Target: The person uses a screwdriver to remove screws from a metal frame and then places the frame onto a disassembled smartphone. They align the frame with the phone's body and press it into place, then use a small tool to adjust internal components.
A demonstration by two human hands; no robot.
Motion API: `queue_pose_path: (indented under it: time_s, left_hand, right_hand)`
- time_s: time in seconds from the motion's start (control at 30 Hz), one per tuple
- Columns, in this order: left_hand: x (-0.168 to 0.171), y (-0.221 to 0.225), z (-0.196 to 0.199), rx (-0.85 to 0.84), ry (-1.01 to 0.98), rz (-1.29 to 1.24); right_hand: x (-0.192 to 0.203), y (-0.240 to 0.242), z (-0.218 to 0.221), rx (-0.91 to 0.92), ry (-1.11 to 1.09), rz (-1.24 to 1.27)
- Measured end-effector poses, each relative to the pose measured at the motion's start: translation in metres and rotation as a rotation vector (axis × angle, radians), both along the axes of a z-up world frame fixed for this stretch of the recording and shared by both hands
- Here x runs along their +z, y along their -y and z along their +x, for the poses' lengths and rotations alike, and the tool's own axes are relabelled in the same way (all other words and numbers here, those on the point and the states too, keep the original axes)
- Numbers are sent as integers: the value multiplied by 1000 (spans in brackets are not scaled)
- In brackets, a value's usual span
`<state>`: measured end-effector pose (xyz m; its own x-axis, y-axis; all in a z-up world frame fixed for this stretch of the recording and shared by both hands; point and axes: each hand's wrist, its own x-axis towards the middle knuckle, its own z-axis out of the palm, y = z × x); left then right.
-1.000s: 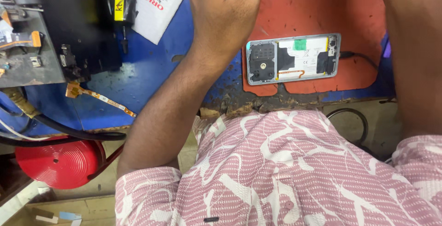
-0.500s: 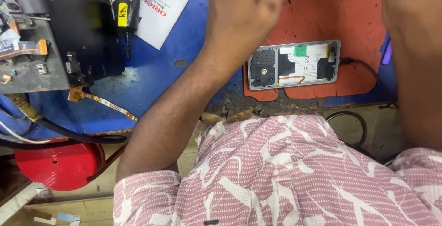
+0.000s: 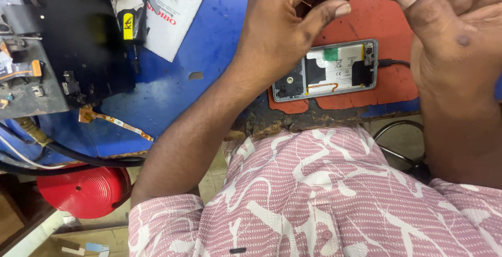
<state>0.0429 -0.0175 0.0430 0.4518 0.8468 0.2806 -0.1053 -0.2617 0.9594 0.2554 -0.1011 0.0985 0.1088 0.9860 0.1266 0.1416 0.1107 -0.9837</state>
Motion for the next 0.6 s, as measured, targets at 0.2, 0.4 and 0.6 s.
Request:
queue_pose_path:
  time_s: [0.2,0.4,0.6]
  left_hand:
    - [0,-1,0,25,-5,25]
    - [1,-1,-1,40,-39,71]
    - [2,-2,-1,44,-67,53]
  right_hand:
    - [1,-7,-2,37,46,41]
    - [0,-10,-4,83,77,49]
    - [-4,-4,-4,30,72,32]
